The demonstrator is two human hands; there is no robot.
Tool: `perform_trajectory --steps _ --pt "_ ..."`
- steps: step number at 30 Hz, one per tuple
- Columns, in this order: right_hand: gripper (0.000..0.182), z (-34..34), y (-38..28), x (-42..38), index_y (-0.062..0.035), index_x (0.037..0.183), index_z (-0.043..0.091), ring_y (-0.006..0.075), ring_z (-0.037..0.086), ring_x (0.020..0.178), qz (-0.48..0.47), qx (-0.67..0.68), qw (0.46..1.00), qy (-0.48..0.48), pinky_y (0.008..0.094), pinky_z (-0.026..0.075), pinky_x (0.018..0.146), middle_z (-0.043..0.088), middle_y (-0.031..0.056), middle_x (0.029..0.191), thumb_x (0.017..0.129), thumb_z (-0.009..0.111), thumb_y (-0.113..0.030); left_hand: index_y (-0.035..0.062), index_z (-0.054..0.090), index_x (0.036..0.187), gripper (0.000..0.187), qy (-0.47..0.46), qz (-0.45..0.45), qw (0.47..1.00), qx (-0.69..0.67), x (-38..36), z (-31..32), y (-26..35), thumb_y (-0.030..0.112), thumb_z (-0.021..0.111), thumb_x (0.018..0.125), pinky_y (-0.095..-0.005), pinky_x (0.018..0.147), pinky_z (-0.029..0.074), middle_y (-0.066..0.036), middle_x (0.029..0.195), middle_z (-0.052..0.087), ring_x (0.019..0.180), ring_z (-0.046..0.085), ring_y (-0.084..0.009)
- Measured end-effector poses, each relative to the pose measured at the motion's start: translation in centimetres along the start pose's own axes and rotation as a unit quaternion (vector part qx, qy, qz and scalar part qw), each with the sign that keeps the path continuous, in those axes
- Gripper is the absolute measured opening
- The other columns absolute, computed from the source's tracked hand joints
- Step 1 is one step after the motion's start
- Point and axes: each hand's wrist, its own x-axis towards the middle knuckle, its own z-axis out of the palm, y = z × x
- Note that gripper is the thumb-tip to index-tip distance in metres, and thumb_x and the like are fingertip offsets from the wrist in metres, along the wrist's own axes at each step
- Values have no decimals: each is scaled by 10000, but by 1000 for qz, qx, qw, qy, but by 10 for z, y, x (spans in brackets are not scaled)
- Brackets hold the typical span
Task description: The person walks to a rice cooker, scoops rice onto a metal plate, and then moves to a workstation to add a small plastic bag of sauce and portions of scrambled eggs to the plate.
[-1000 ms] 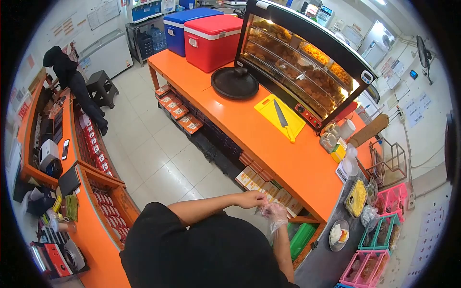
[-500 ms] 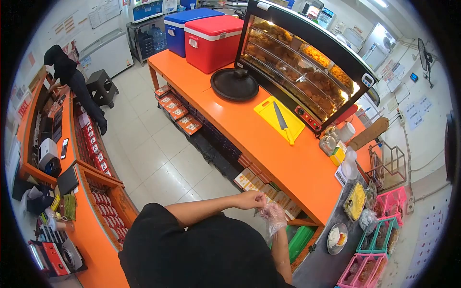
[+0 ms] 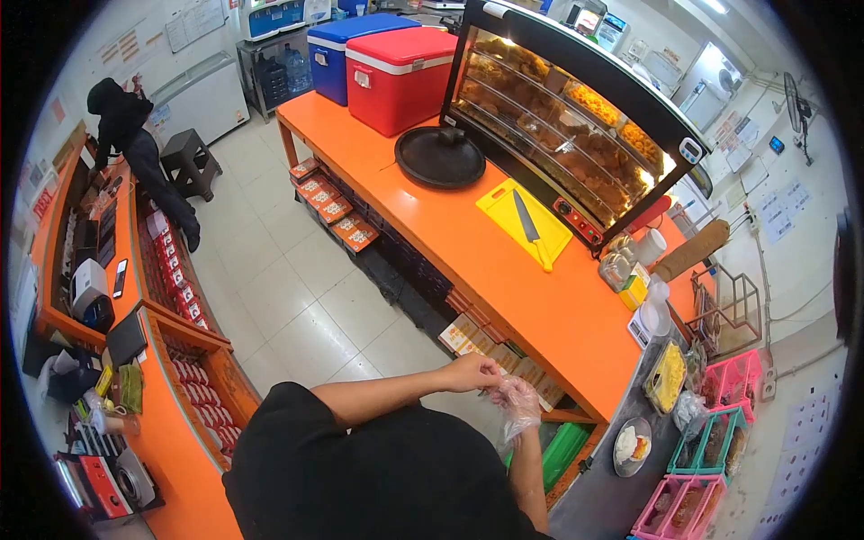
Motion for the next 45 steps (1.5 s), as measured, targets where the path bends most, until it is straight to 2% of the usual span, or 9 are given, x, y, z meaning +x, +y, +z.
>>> perform_trajectory --steps 15,21,24,26,30,32,40,42,45 --pt "91 5 -6 -3 -62 785 586 135 590 586 -4 -2 1000 -19 217 432 520 621 57 700 815 630 -135 22 625 878 178 0 26 999 -23 3 -2 -14 190 597 825 -241 596 474 -41 733 622 653 573 -90" --pt "100 -2 4 6 -51 777 585 137 587 601 -16 25 999 -37 232 448 540 606 51 683 810 633 -132 24 622 879 168 1 -7 1000 -29 1 -1 -2 181 589 832 -240 579 472 -36 733 620 650 578 -92" --pt "97 -19 24 18 -44 776 591 140 584 609 -31 -11 999 -27 243 460 555 605 46 688 804 631 -127 11 624 862 170 -14 -5 1000 -16 1 0 6 175 598 824 -240 570 474 -46 731 628 635 579 -95" --pt "84 -26 32 26 -33 766 595 132 578 613 -57 -111 990 -68 246 465 568 607 46 690 801 610 -108 -7 627 827 173 6 -32 999 19 4 2 7 164 612 808 -241 575 480 -58 717 635 631 590 -100" --pt "106 -8 19 12 -29 713 596 115 566 585 -77 -177 981 26 246 462 548 602 46 658 800 592 -91 -16 635 785 170 22 -48 996 71 1 8 22 154 621 793 -249 592 488 -66 698 640 640 606 -106" --pt "186 -7 19 9 -52 705 646 97 570 599 -69 -179 981 27 280 473 568 614 13 631 785 613 -216 -15 637 772 169 10 -60 995 77 1 10 23 151 619 793 -250 592 484 -63 689 639 624 593 -102" --pt "177 -12 39 10 -50 703 643 88 570 590 -74 -120 987 80 257 473 557 624 34 634 768 644 -215 -2 622 716 143 -14 -48 993 107 14 16 20 133 636 761 -226 562 442 -29 654 617 605 548 -75" --pt "135 -8 31 4 -31 647 580 97 531 557 -103 -99 987 72 237 425 523 570 33 590 770 573 -85 4 600 692 143 -18 -52 995 86 17 18 19 127 629 759 -224 561 434 -21 648 601 605 540 -72" --pt "151 -7 15 -5 -36 649 574 94 540 570 -86 -184 972 117 249 437 521 579 36 610 774 565 -120 9 582 681 144 -44 -56 994 84 22 21 16 122 618 763 -222 561 426 -10 643 585 607 530 -67"
